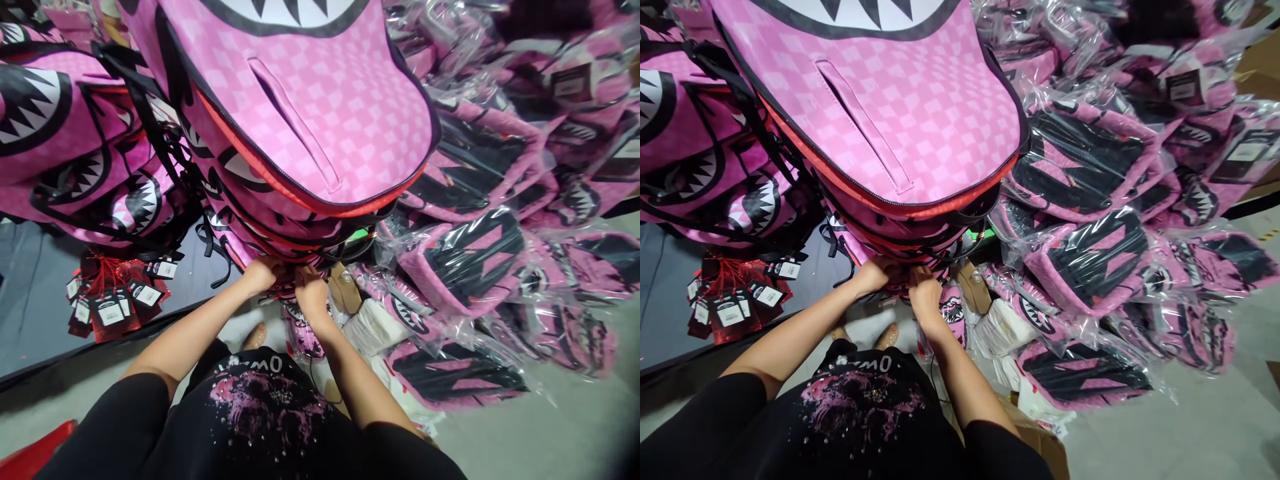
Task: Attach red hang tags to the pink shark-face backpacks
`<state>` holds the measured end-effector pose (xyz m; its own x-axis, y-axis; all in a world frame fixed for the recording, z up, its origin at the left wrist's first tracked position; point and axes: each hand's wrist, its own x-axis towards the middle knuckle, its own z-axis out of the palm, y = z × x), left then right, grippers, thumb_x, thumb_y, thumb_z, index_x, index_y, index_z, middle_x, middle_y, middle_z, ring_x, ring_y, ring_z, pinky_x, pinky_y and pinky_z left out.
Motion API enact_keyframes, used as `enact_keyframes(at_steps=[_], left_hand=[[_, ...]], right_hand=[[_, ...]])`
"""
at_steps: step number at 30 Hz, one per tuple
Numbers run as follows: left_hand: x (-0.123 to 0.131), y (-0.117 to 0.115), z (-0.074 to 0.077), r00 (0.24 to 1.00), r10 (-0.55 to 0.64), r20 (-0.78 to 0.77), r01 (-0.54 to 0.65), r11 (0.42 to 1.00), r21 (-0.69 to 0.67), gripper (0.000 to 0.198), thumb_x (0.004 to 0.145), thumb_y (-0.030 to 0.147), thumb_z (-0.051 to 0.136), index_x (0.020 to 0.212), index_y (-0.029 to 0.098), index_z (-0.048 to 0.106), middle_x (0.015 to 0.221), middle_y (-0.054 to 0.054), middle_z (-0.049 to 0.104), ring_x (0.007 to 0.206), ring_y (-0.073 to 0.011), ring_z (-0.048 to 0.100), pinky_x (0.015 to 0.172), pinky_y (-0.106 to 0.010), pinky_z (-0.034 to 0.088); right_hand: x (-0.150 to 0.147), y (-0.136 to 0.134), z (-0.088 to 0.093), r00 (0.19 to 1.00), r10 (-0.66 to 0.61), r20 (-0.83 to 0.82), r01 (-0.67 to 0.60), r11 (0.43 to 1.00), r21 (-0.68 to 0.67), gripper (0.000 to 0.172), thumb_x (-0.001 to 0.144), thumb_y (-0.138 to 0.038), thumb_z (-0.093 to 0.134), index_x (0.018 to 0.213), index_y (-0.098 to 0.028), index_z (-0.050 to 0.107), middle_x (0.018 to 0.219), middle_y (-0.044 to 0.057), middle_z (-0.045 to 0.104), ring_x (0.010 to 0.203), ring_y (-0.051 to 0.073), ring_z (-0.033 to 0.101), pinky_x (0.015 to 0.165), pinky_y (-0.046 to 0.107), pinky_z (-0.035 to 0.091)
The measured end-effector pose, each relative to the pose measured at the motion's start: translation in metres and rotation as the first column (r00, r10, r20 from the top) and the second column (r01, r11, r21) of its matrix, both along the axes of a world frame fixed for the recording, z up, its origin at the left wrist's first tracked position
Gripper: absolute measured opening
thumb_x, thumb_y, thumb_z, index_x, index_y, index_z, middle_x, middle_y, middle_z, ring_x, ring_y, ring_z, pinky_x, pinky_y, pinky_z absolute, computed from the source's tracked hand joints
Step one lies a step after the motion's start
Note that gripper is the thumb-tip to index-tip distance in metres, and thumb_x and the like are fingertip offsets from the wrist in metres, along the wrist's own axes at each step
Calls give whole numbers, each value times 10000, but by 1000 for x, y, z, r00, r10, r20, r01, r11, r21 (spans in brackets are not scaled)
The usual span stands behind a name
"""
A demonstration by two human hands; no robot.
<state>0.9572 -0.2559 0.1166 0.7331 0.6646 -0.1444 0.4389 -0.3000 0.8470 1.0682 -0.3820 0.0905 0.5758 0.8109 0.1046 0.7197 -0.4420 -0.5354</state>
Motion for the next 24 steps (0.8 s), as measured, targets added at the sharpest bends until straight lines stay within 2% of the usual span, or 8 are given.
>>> enact_keyframes(at_steps=[5, 8, 11, 14, 17, 20, 22, 24], left_hand=[[-26, 11, 15, 965, -243, 97, 259, 941, -216, 348, 771, 246, 626, 1102, 148, 671, 895, -44, 726, 749, -158, 654, 696, -242, 531], [-40, 9, 11, 948, -247, 201, 297, 913, -280, 405, 740, 214, 673, 1136, 134, 642, 1012, -71, 711, 897, -182, 655, 807, -269, 534], [-41, -3, -4, 974, -83, 212, 111, 986, -126, 265, 787, 207, 645, 1041, 144, 682, 1022, -74, 714, 928, -184, 656, 856, -290, 526], [-36, -17, -16, 977, 2, 213, -3, 1000, 5, 186, 859, 239, 576, 951, 182, 728, 944, -64, 727, 883, -179, 661, 855, -305, 523], [-32, -23, -18, 980, -68, 187, 34, 983, 180, 201, 878, 289, 570, 932, 241, 758, 1029, -71, 717, 997, -206, 637, 926, -350, 486], [-29, -24, -17, 985, -129, 113, 67, 895, 441, 217, 885, 298, 559, 953, 291, 765, 1131, -65, 708, 1132, -258, 582, 1020, -455, 396], [-27, -24, -17, 982, -157, 110, 82, 864, 496, 239, 889, 270, 540, 965, 303, 764, 1133, -59, 718, 1141, -270, 583, 1028, -489, 372], [-23, -26, -19, 971, -197, 139, 113, 882, 458, 255, 891, 258, 525, 976, 294, 763, 1087, -59, 736, 1089, -253, 621, 995, -454, 416]], right_hand=[[12, -17, 8, 992, -118, 36, 118, 993, -10, 271, 894, -209, 401, 947, -149, 660, 892, 125, 676, 792, 236, 618, 690, 321, 444], [15, -22, 4, 986, -165, 24, 161, 980, 118, 262, 895, -248, 403, 968, -155, 637, 851, 111, 681, 784, 235, 626, 720, 337, 473], [12, -20, -1, 996, -93, 14, 85, 957, 278, 242, 876, -216, 389, 947, -177, 617, 927, 123, 691, 872, 230, 645, 821, 366, 505], [8, -14, -4, 997, 66, -49, -44, 932, 361, 234, 881, -210, 385, 956, -199, 606, 986, 113, 702, 901, 205, 665, 852, 358, 526], [9, -7, -4, 976, 168, -139, -111, 930, 349, 235, 899, -237, 395, 949, -206, 622, 920, 75, 714, 786, 175, 671, 761, 313, 545], [14, -1, -3, 964, 214, -161, -153, 934, 324, 242, 895, -256, 421, 878, -203, 656, 839, 57, 702, 754, 170, 656, 732, 294, 533], [19, 0, -2, 952, 259, -164, -200, 930, 308, 259, 883, -260, 427, 837, -198, 674, 818, 59, 687, 765, 177, 646, 737, 301, 525], [23, 1, -2, 938, 300, -171, -244, 926, 288, 291, 866, -236, 407, 849, -193, 694, 799, 58, 672, 744, 178, 632, 718, 307, 518]])
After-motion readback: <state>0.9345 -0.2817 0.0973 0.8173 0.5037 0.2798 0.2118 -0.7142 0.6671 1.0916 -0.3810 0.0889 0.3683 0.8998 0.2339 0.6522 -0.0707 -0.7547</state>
